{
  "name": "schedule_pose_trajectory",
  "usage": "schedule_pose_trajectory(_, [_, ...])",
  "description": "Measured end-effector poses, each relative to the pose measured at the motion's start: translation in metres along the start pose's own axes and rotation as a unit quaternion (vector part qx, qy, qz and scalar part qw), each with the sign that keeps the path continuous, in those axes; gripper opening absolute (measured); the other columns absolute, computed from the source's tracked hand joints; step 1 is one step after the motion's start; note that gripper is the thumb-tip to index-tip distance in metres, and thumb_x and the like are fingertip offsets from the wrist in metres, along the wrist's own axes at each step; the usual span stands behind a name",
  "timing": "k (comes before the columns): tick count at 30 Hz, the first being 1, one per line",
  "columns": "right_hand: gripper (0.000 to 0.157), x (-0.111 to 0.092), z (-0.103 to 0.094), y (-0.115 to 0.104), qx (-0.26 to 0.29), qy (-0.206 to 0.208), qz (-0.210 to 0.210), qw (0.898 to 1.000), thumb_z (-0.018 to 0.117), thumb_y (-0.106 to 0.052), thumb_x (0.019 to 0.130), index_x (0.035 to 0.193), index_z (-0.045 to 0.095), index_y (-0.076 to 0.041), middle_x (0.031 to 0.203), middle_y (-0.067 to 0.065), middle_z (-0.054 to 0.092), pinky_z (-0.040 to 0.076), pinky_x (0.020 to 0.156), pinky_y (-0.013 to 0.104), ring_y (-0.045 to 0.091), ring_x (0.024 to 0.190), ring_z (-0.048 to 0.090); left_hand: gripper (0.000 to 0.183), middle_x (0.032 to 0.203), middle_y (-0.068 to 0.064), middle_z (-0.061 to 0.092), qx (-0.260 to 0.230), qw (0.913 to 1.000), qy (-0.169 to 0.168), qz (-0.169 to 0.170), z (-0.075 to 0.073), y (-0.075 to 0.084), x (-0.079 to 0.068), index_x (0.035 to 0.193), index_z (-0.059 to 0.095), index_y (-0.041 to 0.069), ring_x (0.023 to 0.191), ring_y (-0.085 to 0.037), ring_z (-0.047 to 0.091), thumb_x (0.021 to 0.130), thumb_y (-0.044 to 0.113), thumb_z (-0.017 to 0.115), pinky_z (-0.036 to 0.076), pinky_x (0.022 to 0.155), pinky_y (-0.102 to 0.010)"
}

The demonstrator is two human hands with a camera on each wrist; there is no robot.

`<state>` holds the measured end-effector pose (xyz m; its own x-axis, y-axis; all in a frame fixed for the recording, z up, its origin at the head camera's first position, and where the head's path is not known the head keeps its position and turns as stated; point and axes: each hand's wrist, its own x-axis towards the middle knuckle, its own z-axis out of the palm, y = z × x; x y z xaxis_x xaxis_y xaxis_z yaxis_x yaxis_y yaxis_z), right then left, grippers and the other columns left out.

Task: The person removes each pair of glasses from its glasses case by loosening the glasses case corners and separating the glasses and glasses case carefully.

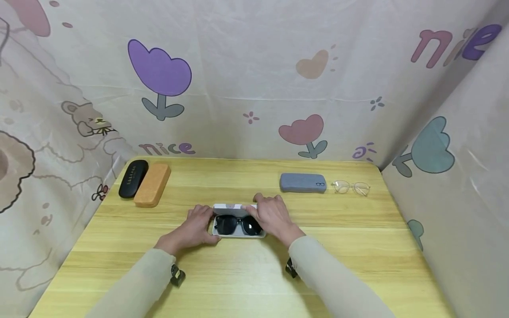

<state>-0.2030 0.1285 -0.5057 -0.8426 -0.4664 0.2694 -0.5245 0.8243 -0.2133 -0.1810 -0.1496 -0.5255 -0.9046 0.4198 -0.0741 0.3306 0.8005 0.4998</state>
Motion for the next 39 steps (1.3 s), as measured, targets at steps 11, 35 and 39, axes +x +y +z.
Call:
schedule_pose_trajectory(11, [0.053, 0.006, -0.002, -0.001, 0.056, -0.008, 0.077, 0.995, 0.061, -0.055, 0.103, 0.117, 0.070, -0.005, 0.103, 0.011, 0.077, 0.051, 0.088, 0.048, 0.030, 0.095, 0.072, 0.082, 0.127, -0.009, 0.063, -0.023, 0.9996, 0.007, -0.017, -0.003, 0.002, -0.003, 0.140, 0.058, -0.003, 0.120, -0.029, 0.045, 0.078, 0.041, 0.089, 0.036, 0.107, -0.048])
schedule_pose_trajectory(35, [0.009, -0.027, 0.010, -0.048, -0.141, 0.126, -0.152, 0.970, 0.072, -0.011, 0.092, 0.100, 0.075, -0.006, 0.098, 0.004, 0.076, 0.055, 0.080, 0.034, 0.023, 0.093, 0.067, 0.081, 0.123, -0.006, 0.063, 0.009, 0.9998, 0.019, -0.002, -0.002, 0.002, -0.003, 0.140, 0.059, 0.000, 0.118, -0.028, 0.046, 0.079, 0.044, 0.089, 0.036, 0.103, -0.047])
schedule_pose_trajectory(39, [0.013, -0.022, 0.016, -0.055, -0.176, 0.095, -0.121, 0.972, 0.075, -0.010, 0.090, 0.103, 0.075, -0.005, 0.099, 0.005, 0.074, 0.056, 0.084, 0.035, 0.024, 0.097, 0.067, 0.083, 0.121, -0.005, 0.063, 0.008, 0.9998, 0.020, -0.004, 0.000, 0.002, -0.003, 0.141, 0.059, -0.001, 0.118, -0.028, 0.046, 0.078, 0.043, 0.089, 0.036, 0.103, -0.046])
